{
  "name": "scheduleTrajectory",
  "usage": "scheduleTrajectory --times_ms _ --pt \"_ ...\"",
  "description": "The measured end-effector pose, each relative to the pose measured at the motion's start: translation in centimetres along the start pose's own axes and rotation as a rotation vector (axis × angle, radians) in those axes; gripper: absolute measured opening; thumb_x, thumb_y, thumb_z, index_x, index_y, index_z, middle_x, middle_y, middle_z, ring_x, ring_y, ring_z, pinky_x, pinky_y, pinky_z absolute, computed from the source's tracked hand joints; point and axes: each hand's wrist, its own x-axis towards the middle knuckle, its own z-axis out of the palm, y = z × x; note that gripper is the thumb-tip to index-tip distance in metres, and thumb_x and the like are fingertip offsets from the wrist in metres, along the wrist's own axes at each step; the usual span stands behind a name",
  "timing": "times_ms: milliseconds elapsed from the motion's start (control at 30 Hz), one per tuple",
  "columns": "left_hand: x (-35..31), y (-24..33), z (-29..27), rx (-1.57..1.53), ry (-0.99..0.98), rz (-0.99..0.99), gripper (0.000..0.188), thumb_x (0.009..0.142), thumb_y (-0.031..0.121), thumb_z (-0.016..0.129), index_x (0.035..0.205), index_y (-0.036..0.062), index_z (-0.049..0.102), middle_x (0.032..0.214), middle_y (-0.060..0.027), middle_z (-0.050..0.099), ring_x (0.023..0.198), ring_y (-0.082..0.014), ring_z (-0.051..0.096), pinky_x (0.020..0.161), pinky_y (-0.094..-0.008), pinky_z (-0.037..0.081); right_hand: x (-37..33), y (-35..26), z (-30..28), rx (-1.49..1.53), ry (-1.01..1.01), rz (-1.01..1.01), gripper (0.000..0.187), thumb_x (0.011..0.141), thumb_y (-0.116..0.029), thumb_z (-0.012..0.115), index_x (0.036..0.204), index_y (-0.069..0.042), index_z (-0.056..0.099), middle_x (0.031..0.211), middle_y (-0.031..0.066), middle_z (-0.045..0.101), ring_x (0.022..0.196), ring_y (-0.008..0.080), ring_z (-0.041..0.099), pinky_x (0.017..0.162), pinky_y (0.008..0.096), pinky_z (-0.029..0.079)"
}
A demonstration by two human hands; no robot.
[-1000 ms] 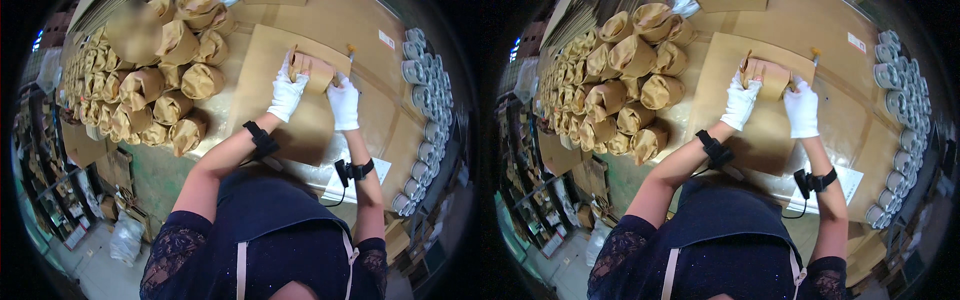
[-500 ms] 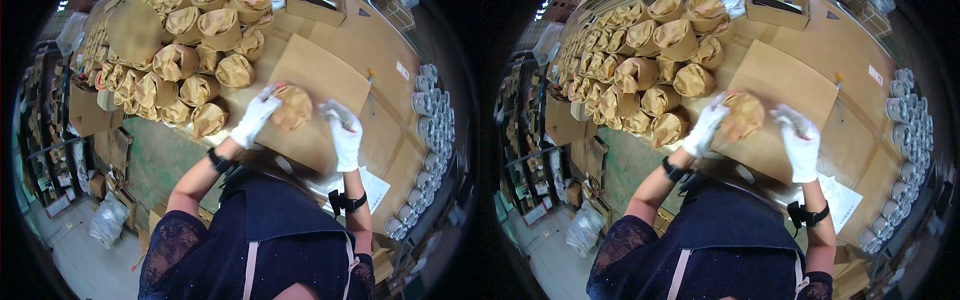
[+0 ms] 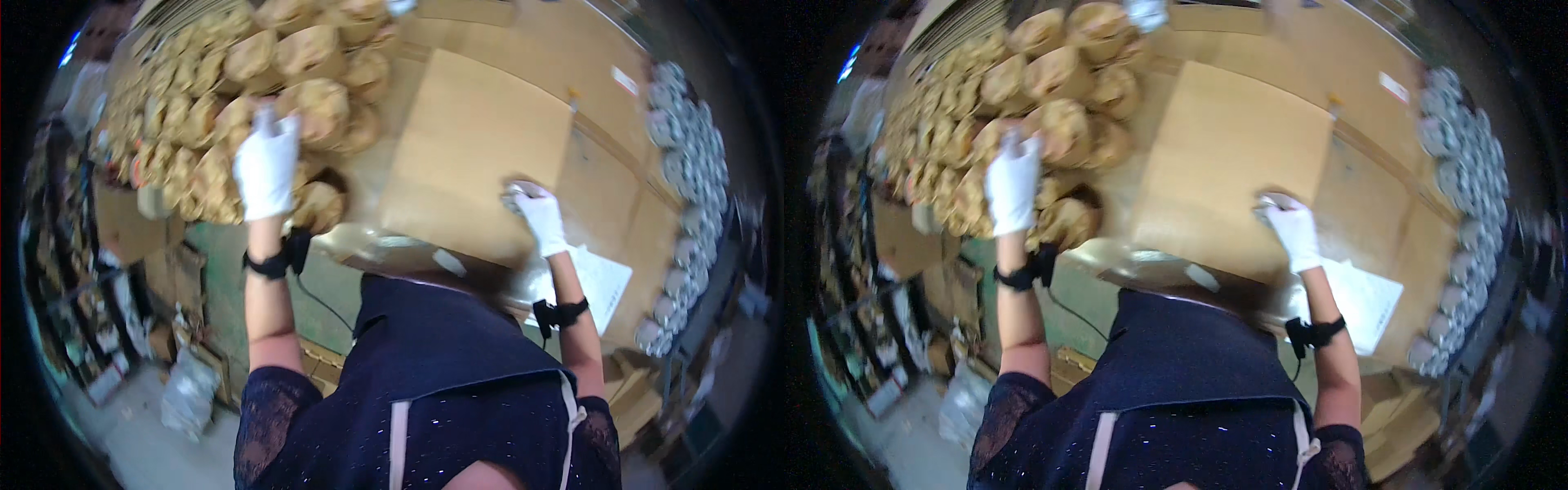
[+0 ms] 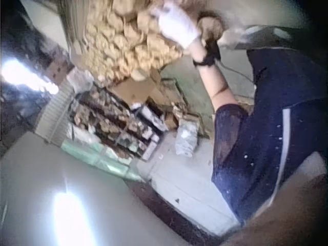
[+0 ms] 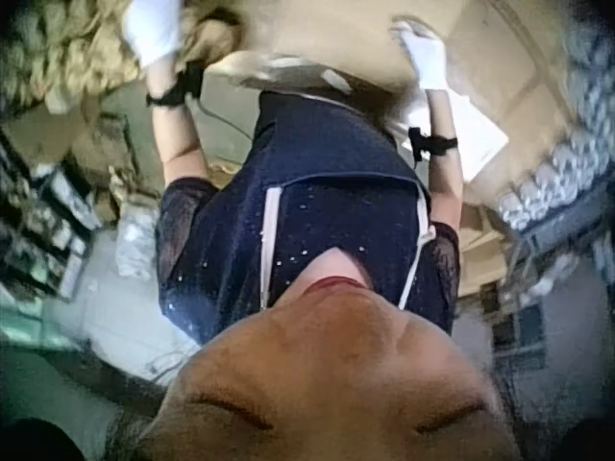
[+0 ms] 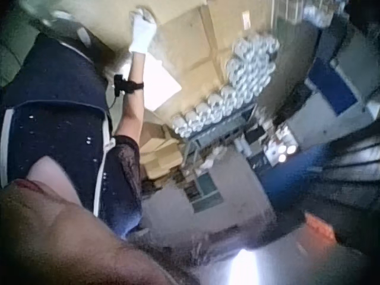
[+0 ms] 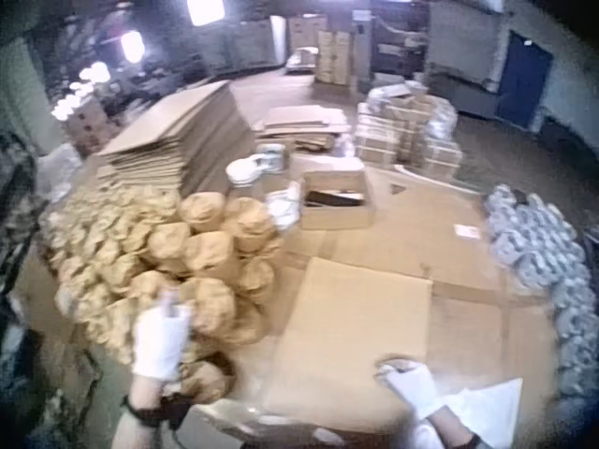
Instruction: The person wraps small cylindrical metal cans in brown paper. They place a can on a sheet of paper, fold the paper around it, and secure the package with tape. The wrapped items are then moved to a pile on the left side of the table.
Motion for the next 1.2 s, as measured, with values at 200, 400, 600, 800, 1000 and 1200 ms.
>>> scheduleTrajectory --times_ms 200,400,600,800,1000,1200 --pt "-10.3 6.7 3.7 -0.247 -0.100 1.000 0.045 0.084 0.028 0.081 0.125 0.0129 0.073 0.107 -0.0123 0.074 0.109 -0.0319 0.072 0.095 -0.0467 0.057 1.4 2.1 -0.3 -0.093 0.014 -0.031 0.030 0.096 -0.031 0.070 0.112 -0.008 0.080 0.106 0.0130 0.080 0.097 0.0247 0.077 0.087 0.0363 0.059" --pt "-17.9 9.7 15.2 -0.121 -0.396 1.379 0.086 0.066 0.055 0.087 0.141 0.0202 0.063 0.157 -0.0168 0.048 0.147 -0.0426 0.042 0.121 -0.0644 0.030 3.9 1.9 -16.4 -0.498 0.347 -0.280 0.031 0.093 -0.038 0.069 0.108 -0.014 0.082 0.105 0.0166 0.078 0.101 0.0349 0.074 0.088 0.0430 0.059" --pt "-15.9 9.4 17.1 -0.098 -0.350 1.465 0.089 0.063 0.049 0.090 0.144 0.0269 0.061 0.162 -0.0142 0.044 0.149 -0.0419 0.041 0.121 -0.0646 0.030 9.6 0.8 -41.4 -1.131 1.028 -0.109 0.050 0.098 -0.053 0.054 0.099 -0.010 0.081 0.096 0.0200 0.077 0.092 0.0418 0.074 0.083 0.0527 0.059" --pt "-14.9 9.9 14.9 -0.140 -0.539 1.407 0.068 0.071 0.040 0.087 0.135 0.0287 0.069 0.161 -0.0115 0.048 0.148 -0.0389 0.043 0.122 -0.0608 0.032 15.1 -1.0 -43.3 -1.568 0.676 0.257 0.061 0.094 -0.062 0.059 0.106 -0.006 0.080 0.104 0.0210 0.078 0.099 0.0397 0.076 0.084 0.0497 0.060" --pt "-15.0 10.2 15.4 -0.327 -0.427 1.426 0.041 0.081 0.026 0.079 0.122 0.0214 0.075 0.149 -0.0126 0.057 0.136 -0.0373 0.054 0.111 -0.0549 0.046 15.2 -0.6 -43.2 -1.249 0.566 0.277 0.067 0.085 -0.063 0.071 0.117 -0.004 0.078 0.113 0.0243 0.077 0.101 0.0373 0.076 0.089 0.0437 0.058" --pt "-16.7 10.3 15.3 -0.312 -0.309 1.419 0.032 0.084 0.024 0.075 0.115 0.0181 0.076 0.134 -0.0104 0.064 0.123 -0.0313 0.061 0.098 -0.0460 0.053 7.0 -4.2 -27.0 -0.283 0.302 0.114 0.067 0.080 -0.066 0.080 0.106 -0.005 0.076 0.086 0.0002 0.068 0.071 0.0100 0.058 0.059 0.0262 0.039"
